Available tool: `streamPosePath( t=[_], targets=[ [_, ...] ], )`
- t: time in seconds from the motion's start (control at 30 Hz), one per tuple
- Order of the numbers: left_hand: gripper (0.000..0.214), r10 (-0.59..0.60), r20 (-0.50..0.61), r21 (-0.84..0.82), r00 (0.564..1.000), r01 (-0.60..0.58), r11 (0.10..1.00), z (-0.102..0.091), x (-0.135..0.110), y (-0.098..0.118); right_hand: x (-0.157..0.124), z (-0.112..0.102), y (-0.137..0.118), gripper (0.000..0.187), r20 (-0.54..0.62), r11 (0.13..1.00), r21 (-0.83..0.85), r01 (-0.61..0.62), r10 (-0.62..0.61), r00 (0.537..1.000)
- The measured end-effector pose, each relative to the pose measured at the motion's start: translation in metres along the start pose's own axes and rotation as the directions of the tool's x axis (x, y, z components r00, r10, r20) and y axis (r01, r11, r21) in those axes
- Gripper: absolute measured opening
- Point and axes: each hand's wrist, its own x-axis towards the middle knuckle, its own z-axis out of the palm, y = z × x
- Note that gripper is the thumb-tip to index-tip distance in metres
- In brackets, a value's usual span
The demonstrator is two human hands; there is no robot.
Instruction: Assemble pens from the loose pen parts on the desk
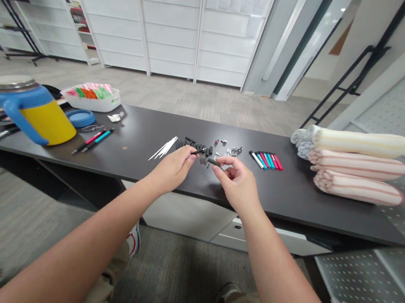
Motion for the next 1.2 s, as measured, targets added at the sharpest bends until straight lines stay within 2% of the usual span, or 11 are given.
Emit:
streamPosePath(
  t=[0.27, 0.6, 0.93, 1.2],
  targets=[
    [0.027, 0.042, 0.07, 0.196, 0.997, -0.055, 0.979, 0.013, -0.001, 0.0, 0.001, 0.002, 0.004, 0.032, -0.029, 0.995, 0.1, -0.01, 0.013, 0.999],
    [0.028, 0.048, 0.075, 0.219, 0.996, -0.063, 0.974, 0.012, -0.001, -0.001, 0.002, 0.002, 0.009, 0.03, -0.059, 0.994, 0.108, -0.019, 0.025, 0.998],
    [0.031, 0.06, 0.128, 0.266, 0.99, -0.092, 0.96, 0.011, -0.002, 0.001, 0.0, 0.0, -0.001, 0.027, 0.002, 1.0, -0.011, -0.007, 0.007, 1.0],
    [0.03, 0.06, 0.141, 0.305, 0.988, -0.101, 0.947, 0.011, -0.003, 0.002, -0.002, 0.0, -0.002, 0.029, 0.028, 1.0, 0.017, -0.024, 0.024, 0.999]
  ],
)
